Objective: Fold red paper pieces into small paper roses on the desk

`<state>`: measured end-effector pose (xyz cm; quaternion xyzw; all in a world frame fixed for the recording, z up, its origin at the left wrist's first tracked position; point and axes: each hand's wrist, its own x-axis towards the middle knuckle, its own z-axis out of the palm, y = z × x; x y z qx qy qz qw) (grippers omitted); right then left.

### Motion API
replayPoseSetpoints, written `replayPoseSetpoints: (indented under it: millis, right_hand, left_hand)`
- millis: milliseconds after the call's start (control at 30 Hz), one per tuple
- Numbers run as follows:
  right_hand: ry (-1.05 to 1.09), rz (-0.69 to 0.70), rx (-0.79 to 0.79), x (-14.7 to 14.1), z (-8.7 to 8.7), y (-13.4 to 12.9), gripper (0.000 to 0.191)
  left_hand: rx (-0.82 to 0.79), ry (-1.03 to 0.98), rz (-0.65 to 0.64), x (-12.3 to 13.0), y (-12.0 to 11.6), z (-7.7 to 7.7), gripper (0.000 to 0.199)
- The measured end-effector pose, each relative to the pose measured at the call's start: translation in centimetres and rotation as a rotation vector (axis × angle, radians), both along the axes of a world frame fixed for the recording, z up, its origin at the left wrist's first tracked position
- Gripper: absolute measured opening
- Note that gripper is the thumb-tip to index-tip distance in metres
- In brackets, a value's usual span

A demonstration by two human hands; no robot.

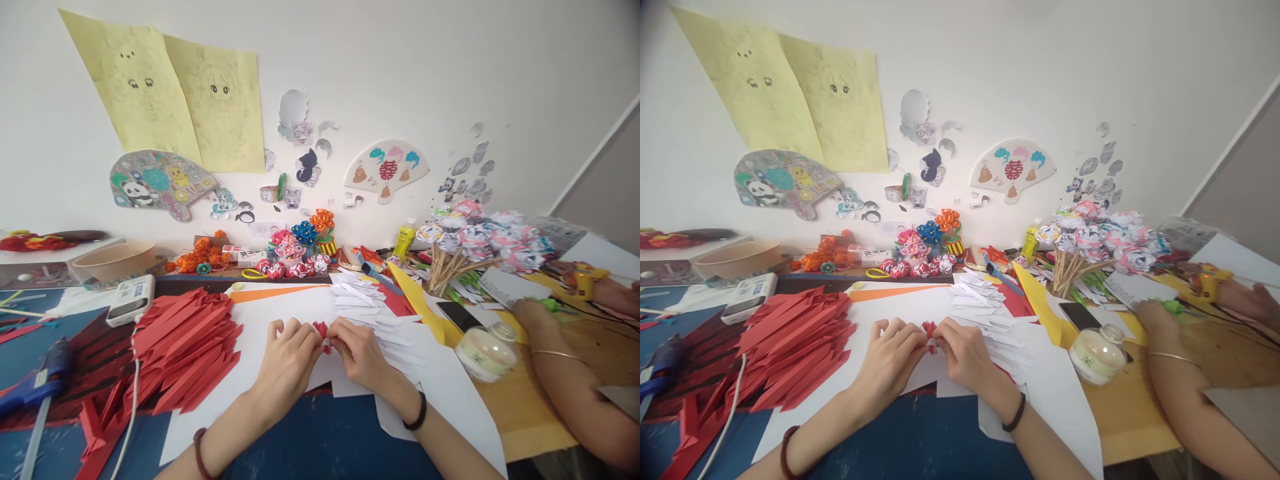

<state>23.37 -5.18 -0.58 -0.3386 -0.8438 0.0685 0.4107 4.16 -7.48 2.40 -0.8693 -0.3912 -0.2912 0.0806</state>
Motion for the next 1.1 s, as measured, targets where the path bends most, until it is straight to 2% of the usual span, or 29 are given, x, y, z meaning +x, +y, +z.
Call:
replayPoseSetpoints:
  millis: [133,333,567,767,900,1100]
  right_hand:
    - [-0.012,-0.02,0.035,0.1,-0.2,0.0,0.016]
    - [0.02,-0.037,0.011,-0.1,0.0,0.0,0.018]
    - [0.082,-0.141,0.099,-0.5,0.7,-0.5,0.016]
    - [-0.016,-0.155,0.141,-0.8,0.5,-0.6,0.017]
    - [-0.07,-0.157,0.179,-0.8,-0.1,-0.4,0.014]
    - [-0.137,-0.152,0.238,-0.8,-0.5,-0.1,0.013]
  left_hand:
    - [-0.082,-0.079,-0.041,0.1,0.1,0.0,0.018]
    - [-0.164,-0.179,0.086,0.0,0.8,-0.4,0.012]
    - [-0.046,-0.119,0.185,0.1,0.9,-0.7,0.012]
    - [-0.036,-0.182,0.17,0.0,1.0,-0.8,0.015]
    - [-0.063,-0.224,0.117,-0.1,1.1,-0.9,0.014]
    - [-0.095,-0.181,0.073,0.0,1.1,-0.7,0.017]
